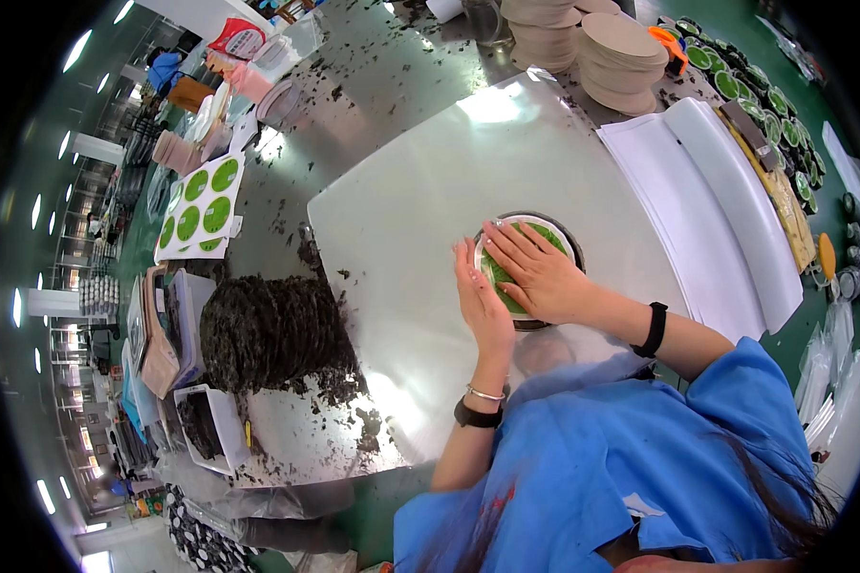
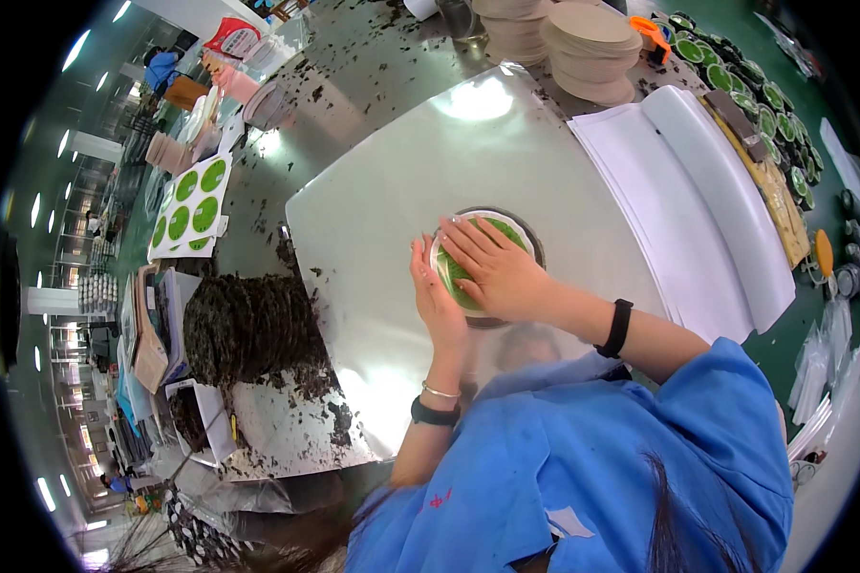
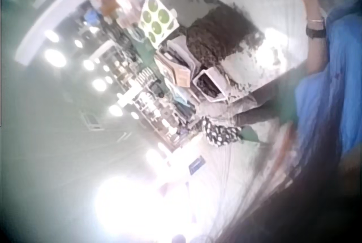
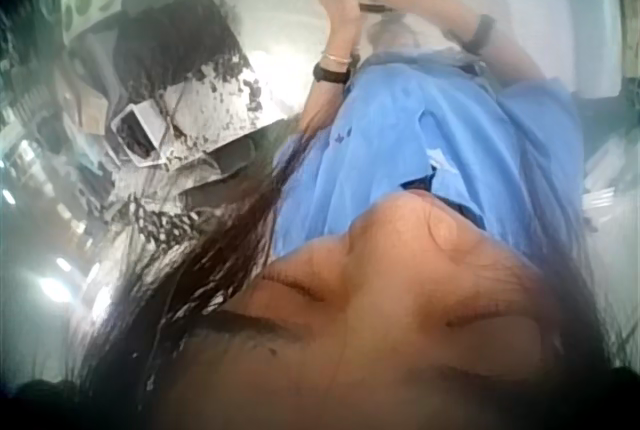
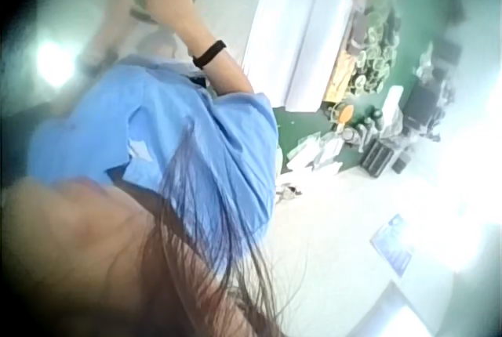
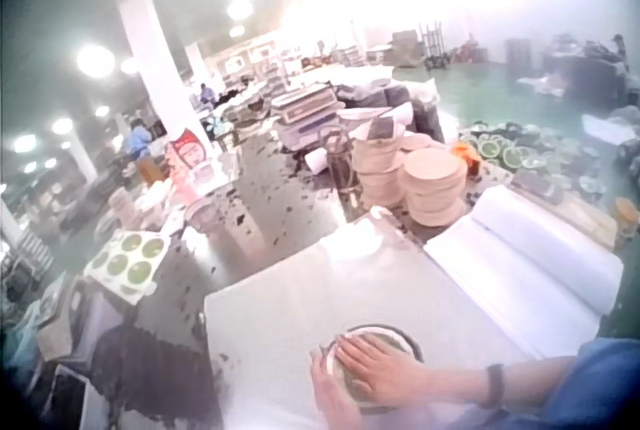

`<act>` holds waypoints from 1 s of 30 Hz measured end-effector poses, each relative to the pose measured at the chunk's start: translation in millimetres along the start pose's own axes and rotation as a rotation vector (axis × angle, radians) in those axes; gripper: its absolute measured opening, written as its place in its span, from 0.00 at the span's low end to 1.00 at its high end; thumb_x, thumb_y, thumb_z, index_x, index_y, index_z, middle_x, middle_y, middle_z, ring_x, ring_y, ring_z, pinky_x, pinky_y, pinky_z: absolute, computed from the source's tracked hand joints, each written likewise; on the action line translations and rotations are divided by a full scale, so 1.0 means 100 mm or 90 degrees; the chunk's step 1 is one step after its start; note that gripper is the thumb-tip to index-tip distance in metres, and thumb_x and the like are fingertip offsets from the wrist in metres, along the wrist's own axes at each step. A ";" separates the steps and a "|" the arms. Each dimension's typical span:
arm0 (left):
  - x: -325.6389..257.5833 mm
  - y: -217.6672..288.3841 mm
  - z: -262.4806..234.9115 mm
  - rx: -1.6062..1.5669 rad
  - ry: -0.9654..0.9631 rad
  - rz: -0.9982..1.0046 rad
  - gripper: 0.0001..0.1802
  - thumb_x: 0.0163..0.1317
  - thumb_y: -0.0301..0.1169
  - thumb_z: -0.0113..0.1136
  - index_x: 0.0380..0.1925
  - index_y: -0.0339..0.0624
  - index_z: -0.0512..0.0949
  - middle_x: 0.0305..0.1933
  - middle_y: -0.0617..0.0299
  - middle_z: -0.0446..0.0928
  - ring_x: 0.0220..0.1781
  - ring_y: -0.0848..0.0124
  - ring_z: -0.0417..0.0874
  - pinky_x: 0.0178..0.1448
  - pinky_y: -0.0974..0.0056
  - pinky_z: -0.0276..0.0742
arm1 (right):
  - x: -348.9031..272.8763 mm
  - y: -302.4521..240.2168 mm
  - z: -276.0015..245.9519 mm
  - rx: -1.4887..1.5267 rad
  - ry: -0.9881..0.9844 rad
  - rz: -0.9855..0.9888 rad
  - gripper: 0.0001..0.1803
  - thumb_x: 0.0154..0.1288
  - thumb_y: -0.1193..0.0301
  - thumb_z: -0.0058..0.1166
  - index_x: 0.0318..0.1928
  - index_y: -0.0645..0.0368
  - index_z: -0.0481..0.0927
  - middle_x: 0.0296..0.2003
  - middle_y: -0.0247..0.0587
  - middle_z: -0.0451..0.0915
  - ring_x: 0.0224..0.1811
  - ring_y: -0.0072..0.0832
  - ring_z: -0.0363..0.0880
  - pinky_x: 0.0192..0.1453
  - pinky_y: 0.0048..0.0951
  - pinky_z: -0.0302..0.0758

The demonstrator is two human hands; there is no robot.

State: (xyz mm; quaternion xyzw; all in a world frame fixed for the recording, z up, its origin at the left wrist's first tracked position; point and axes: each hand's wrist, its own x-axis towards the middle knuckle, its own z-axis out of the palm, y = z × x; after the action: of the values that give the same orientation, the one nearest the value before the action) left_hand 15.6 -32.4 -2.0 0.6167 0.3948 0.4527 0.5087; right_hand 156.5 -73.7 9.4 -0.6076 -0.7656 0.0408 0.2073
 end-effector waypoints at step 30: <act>0.07 -0.37 -0.41 -0.513 -0.075 -0.414 0.26 0.79 0.44 0.53 0.66 0.38 0.73 0.65 0.58 0.79 0.66 0.68 0.79 0.70 0.58 0.76 | -0.36 0.38 -0.05 0.630 0.282 0.280 0.32 0.71 0.63 0.64 0.71 0.57 0.69 0.66 0.52 0.74 0.73 0.41 0.69 0.76 0.36 0.65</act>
State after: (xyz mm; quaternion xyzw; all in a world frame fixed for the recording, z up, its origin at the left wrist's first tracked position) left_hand -22.6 -8.5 -34.8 0.2418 0.3312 0.3519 0.8414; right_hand 199.8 -99.3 -7.7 -0.5768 -0.4499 0.3078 0.6084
